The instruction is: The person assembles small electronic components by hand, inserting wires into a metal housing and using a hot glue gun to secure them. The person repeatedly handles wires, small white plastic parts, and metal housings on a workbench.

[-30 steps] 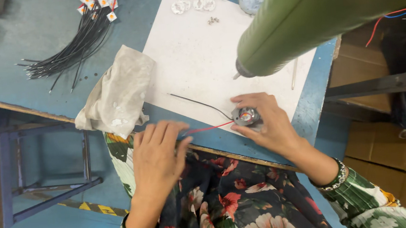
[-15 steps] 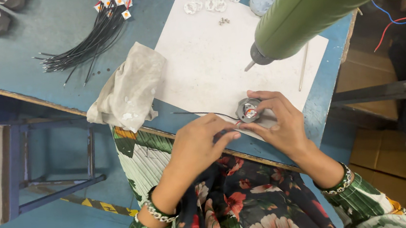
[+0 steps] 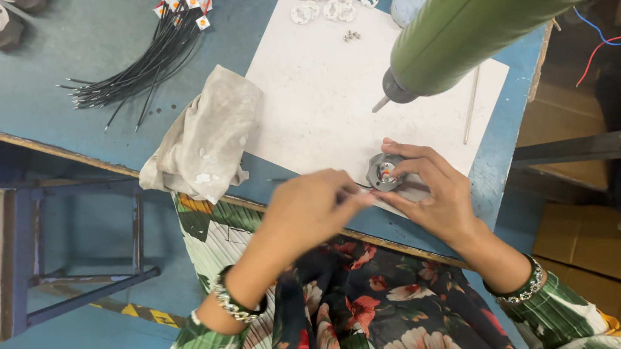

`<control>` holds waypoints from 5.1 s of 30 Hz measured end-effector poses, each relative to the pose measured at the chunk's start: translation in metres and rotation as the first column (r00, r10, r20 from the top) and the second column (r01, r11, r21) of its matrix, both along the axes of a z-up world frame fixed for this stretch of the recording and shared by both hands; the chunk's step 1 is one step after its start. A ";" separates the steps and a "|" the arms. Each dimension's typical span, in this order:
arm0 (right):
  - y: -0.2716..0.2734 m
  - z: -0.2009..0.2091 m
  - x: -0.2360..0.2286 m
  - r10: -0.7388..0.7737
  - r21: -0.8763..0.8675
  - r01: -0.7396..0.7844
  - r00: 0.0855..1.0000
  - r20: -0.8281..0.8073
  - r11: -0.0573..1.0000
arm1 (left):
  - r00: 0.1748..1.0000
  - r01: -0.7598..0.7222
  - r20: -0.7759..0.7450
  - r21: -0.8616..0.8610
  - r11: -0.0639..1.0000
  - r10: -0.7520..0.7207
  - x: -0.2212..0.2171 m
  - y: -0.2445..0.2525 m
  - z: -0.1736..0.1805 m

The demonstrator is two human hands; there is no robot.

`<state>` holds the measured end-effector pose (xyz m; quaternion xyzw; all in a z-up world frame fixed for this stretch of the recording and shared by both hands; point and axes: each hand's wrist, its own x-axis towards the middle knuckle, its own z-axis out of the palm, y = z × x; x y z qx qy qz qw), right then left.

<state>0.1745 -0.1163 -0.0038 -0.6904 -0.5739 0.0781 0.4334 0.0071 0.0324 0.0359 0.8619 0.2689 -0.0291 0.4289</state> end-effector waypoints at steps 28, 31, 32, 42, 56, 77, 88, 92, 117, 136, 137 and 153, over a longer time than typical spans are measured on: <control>-0.001 -0.004 -0.001 0.022 0.030 -0.023 0.999 0.045 0.999 | 0.949 -0.058 0.308 0.380 0.923 -0.067 -0.009 -0.025 -0.032; -0.002 -0.004 -0.001 0.017 -0.005 -0.017 1.000 0.015 1.000 | 0.952 -0.058 0.298 0.382 0.922 -0.064 -0.018 -0.025 -0.028; -0.003 -0.003 -0.001 0.004 -0.014 -0.004 1.000 0.006 1.000 | 0.953 -0.055 0.295 0.386 0.921 -0.066 -0.022 -0.024 -0.027; -0.003 -0.007 -0.004 0.004 -0.010 -0.003 0.999 0.054 1.000 | 0.966 -0.030 0.244 0.432 0.901 -0.085 -0.034 -0.024 -0.017; -0.003 -0.004 -0.004 0.027 -0.043 -0.026 1.000 0.015 0.999 | 0.903 -0.168 0.426 0.470 0.867 -0.057 -0.032 -0.017 -0.003; -0.007 -0.015 0.001 -0.046 -0.056 0.039 0.990 -0.135 0.998 | 0.931 0.030 0.347 0.229 0.973 -0.110 -0.021 -0.021 0.004; -0.005 -0.036 0.004 -0.026 -0.064 -0.008 0.863 -0.504 0.998 | 0.936 -0.081 0.352 0.168 0.982 0.017 -0.015 -0.033 -0.009; -0.006 -0.034 0.014 -0.077 -0.033 0.074 0.759 -0.647 0.997 | 0.935 -0.098 0.312 -0.239 0.966 0.172 -0.033 0.009 0.006; 0.021 -0.128 0.058 -0.496 -0.525 0.309 0.829 -0.260 0.793 | 0.891 -0.454 0.380 0.771 0.446 0.250 0.197 0.419 -0.086; 0.004 -0.029 0.004 -0.225 -0.327 0.117 0.921 -0.318 0.938 | 0.822 -0.554 0.325 0.649 0.522 0.468 -0.128 0.339 -0.031; 0.004 -0.028 0.005 -0.224 -0.327 0.116 0.922 -0.316 0.938 | 0.812 -0.562 0.357 0.693 0.452 0.462 -0.131 0.341 -0.037; 0.001 -0.029 0.010 -0.155 -0.266 0.082 0.951 -0.267 0.960 | 0.656 -0.704 0.659 0.358 0.614 0.368 -0.130 0.251 -0.022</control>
